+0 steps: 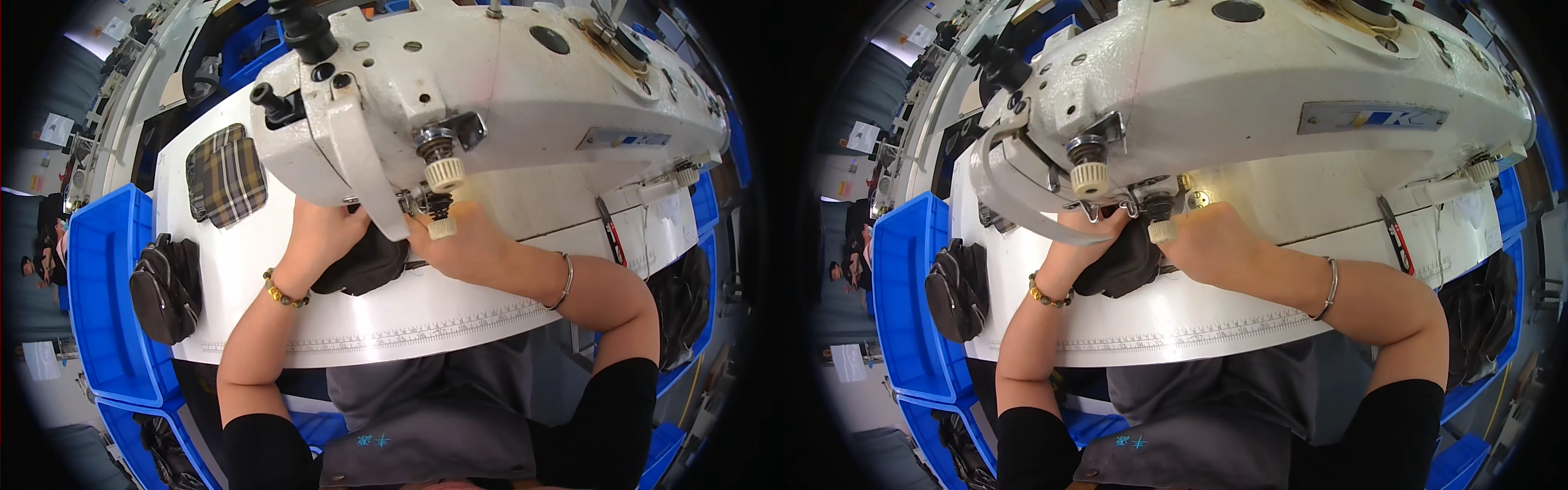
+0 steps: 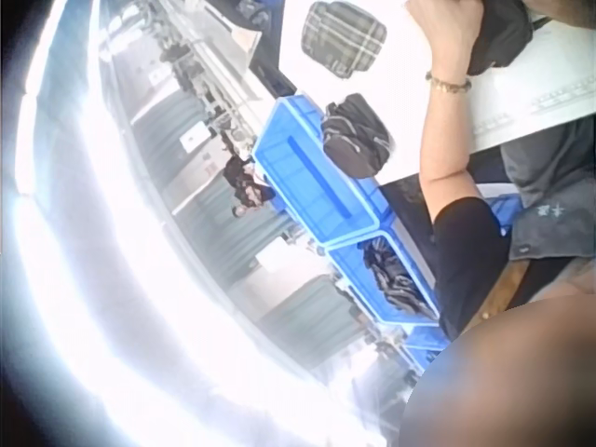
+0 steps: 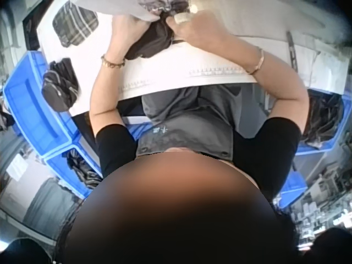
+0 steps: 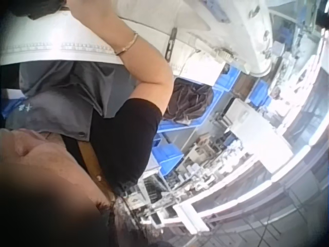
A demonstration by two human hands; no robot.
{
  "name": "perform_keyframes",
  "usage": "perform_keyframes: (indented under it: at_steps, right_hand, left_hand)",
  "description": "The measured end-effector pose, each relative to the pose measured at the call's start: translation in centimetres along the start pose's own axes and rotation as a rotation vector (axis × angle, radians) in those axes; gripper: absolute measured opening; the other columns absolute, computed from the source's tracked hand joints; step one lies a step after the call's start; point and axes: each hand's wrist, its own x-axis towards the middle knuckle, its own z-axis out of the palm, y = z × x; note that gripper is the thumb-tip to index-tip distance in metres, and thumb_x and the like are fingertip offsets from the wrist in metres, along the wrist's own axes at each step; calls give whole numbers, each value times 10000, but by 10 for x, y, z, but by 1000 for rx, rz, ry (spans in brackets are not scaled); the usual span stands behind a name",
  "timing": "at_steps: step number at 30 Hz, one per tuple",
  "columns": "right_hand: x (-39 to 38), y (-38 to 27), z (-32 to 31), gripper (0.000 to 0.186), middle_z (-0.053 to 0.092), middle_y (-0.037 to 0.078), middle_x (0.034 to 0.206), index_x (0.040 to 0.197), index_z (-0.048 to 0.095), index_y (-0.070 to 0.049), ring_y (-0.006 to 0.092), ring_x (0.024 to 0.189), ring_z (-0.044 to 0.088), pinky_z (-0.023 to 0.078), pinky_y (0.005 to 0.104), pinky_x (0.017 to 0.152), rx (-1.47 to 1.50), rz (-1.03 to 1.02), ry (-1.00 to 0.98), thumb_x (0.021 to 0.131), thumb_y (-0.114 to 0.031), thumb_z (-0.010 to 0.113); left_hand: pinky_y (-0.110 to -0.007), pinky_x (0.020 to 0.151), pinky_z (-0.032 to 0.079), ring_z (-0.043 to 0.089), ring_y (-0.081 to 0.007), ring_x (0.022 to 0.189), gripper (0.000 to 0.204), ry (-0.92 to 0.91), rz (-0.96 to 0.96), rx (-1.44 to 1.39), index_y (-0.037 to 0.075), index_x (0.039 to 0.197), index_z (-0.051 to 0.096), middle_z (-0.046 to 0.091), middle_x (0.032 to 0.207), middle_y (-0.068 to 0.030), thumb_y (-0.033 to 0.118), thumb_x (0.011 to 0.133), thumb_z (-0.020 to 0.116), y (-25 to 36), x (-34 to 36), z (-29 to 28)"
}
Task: Operating an industrial sewing machine to assemble small leather or fabric pouches.
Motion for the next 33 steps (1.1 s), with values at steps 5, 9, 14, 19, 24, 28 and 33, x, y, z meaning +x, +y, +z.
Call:
perform_keyframes:
  at_steps: [5, 9, 14, 19, 24, 28, 33]
  right_hand:
    - [2, -3, -13, 128, 564, 56, 605, 768, 617, -98, 245, 526, 616, 463, 375, 437, 12, 10, -7, 720, -200, 677]
    - [2, -2, -21, 137, 564, 47, 591, 749, 632, -101, 223, 518, 620, 467, 365, 435, -63, -1, 25, 698, -214, 690]
    - [5, -5, -24, 144, 561, 47, 576, 753, 638, -87, 213, 500, 612, 470, 343, 434, -67, 19, 85, 683, -201, 689]
    - [4, -12, -28, 119, 552, 36, 566, 743, 625, -65, 190, 477, 589, 466, 316, 432, -167, -36, 90, 680, -158, 664]
    - [-2, -15, -16, 96, 488, 7, 525, 724, 611, -57, 152, 436, 517, 413, 289, 410, -223, -130, 88, 657, -124, 630]
    - [1, -14, -13, 80, 428, -8, 501, 683, 577, -79, 143, 423, 471, 367, 282, 402, -224, -169, 158, 631, -121, 623]
    - [-2, -12, -14, 129, 428, -12, 504, 611, 496, -112, 142, 439, 479, 367, 281, 416, -196, -165, 167, 611, -132, 624]
  left_hand:
    - [-409, 763, 498, 644, -339, 845, 235, -152, -256, 47, 51, 971, 706, 695, 913, -158, 129, 752, 737, 26, 4, -21]
    - [-404, 895, 435, 627, -304, 932, 280, -119, -101, 100, 50, 1032, 680, 687, 977, -123, 149, 775, 733, 29, -19, -34]
    - [-398, 917, 403, 611, -262, 957, 360, -55, 252, 294, 47, 1084, 623, 649, 1048, -62, 145, 745, 696, 66, -45, -26]
    - [-311, 769, 456, 606, -162, 846, 348, 180, 439, 546, 63, 1052, 629, 623, 961, -22, 54, 705, 632, 52, -44, -16]
    - [-279, 574, 424, 549, -136, 655, 330, 158, 423, 468, 93, 976, 626, 536, 784, -2, 83, 651, 679, 43, -45, -13]
    - [-299, 474, 407, 540, -161, 550, 270, 156, 391, 370, 112, 859, 588, 511, 684, -4, 105, 623, 718, 35, -40, -12]
    - [-324, 483, 440, 588, -201, 567, 253, 85, 327, 313, 100, 836, 574, 560, 698, -11, 121, 643, 736, 41, -33, -16]
